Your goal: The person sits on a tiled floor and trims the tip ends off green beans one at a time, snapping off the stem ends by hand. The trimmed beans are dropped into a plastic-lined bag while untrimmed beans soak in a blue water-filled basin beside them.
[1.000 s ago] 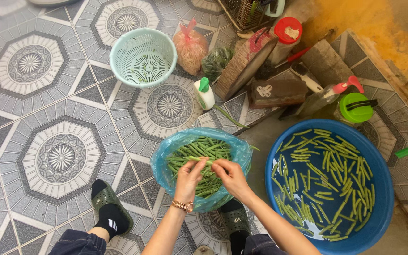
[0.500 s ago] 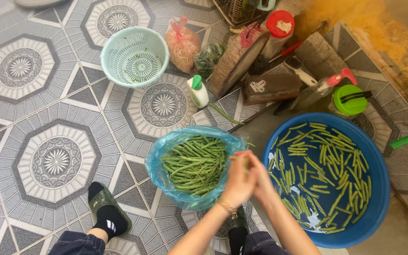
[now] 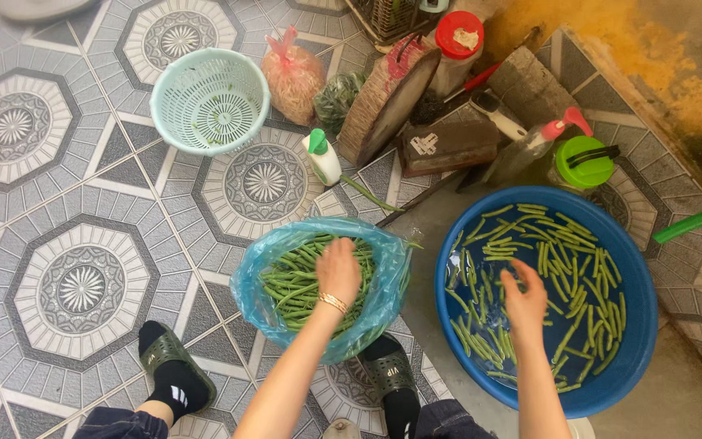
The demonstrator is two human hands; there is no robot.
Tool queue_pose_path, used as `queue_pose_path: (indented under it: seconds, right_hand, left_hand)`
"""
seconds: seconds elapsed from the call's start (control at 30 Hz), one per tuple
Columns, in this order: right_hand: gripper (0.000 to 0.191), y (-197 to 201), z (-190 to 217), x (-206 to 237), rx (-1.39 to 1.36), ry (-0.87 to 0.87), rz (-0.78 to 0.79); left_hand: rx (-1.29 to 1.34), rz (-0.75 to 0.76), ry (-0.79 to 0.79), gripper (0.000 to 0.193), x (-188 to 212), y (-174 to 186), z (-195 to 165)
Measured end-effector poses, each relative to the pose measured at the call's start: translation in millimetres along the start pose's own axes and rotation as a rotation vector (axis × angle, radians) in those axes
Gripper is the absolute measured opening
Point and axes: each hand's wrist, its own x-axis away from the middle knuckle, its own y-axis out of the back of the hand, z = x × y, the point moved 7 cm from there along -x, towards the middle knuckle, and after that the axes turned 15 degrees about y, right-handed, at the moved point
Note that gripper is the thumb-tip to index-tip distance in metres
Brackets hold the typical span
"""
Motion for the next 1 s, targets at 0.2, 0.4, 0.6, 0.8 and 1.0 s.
queue_pose_path:
  seconds: [0.2,0.4,0.6,0.8,1.0]
  right_hand:
    - [0.019,-70,24,3,-0.299,-0.012,0.293]
    - [0.021,-126,83,21,-0.318,0.201,0.551]
    - [0.022,-164,127,35,-0.392,0.338,0.653]
    - [0.02,-171,113,37,-0.622,0.097,0.695]
    - [0.018,-172,104,33,-0.601,0.01,0.687]
  left_hand:
    - [-0.156,0.121,-0.03,0.012,-19,-3,29]
    - [0.024,0.082,-0.017,0.005,14,62,73]
    - [0.098,-0.066,-0.159,0.008,37,101,67]
    - [0.177,-0.037,-0.156,0.008,45,104,72]
    - [0.213,-0.083,-0.223,0.009,50,99,68]
